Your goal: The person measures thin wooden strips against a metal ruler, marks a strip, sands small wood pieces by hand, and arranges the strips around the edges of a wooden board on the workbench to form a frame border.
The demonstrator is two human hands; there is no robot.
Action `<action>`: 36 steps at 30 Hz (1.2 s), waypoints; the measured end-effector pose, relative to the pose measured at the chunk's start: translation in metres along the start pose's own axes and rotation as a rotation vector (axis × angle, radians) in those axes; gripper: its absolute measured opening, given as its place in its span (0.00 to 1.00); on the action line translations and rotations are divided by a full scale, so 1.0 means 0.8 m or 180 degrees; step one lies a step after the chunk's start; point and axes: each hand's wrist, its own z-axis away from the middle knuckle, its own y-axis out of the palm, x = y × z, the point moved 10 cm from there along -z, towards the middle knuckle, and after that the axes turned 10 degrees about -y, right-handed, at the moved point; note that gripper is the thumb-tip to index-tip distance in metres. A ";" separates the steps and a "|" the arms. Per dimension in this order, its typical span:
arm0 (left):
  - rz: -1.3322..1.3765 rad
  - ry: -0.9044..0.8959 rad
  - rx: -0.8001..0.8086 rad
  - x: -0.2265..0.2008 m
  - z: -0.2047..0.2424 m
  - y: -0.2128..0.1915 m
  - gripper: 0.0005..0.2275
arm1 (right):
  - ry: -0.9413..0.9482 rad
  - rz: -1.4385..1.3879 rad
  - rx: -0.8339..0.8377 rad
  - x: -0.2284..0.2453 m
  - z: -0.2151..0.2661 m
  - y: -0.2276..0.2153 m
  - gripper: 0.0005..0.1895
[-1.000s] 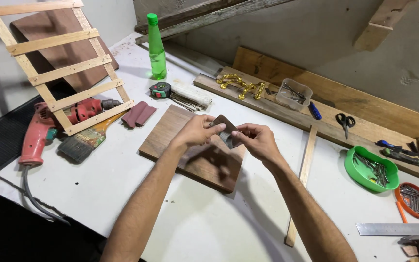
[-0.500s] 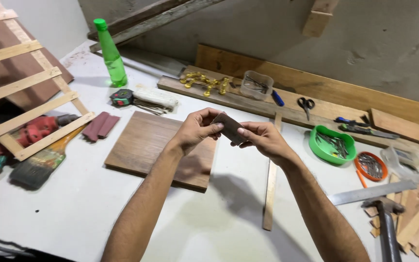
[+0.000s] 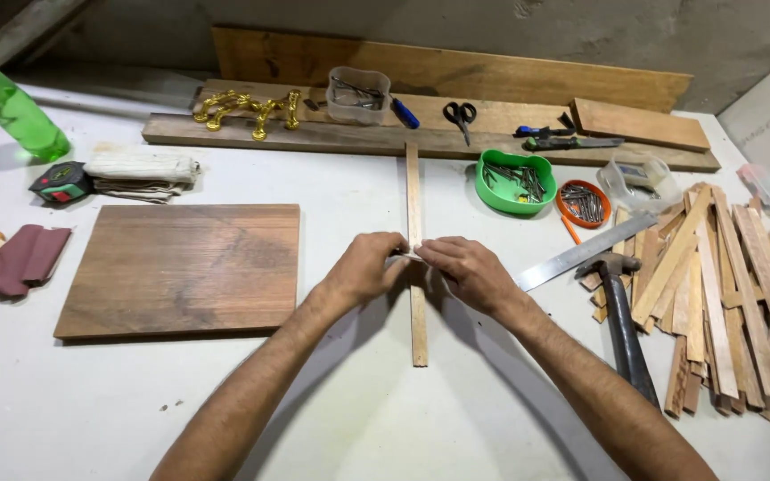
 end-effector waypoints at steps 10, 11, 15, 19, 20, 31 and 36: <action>-0.1864 0.1053 -0.0823 0.015 -0.006 0.077 0.15 | 0.0358 0.0097 0.0408 -0.010 0.027 0.050 0.24; -0.1931 0.1027 -0.0859 0.017 -0.011 0.076 0.15 | 0.0386 0.0135 0.0477 -0.017 0.025 0.054 0.25; -0.2317 0.0916 -0.0852 0.030 -0.048 0.076 0.16 | 0.0454 0.0244 0.0570 -0.052 0.010 0.072 0.26; -0.2046 0.0736 -0.0724 0.044 -0.097 0.064 0.17 | 0.0551 0.0172 0.0519 -0.090 -0.015 0.076 0.29; -0.1867 0.0691 -0.0741 0.045 -0.107 0.056 0.18 | 0.0631 0.0074 0.0454 -0.099 -0.021 0.075 0.31; -0.2392 0.0627 -0.0908 0.039 -0.118 0.050 0.20 | 0.0844 0.0210 0.0569 -0.106 -0.026 0.072 0.37; -0.2313 0.0798 -0.0804 0.037 -0.074 0.084 0.20 | 0.0699 0.0160 0.0656 -0.069 0.001 0.076 0.34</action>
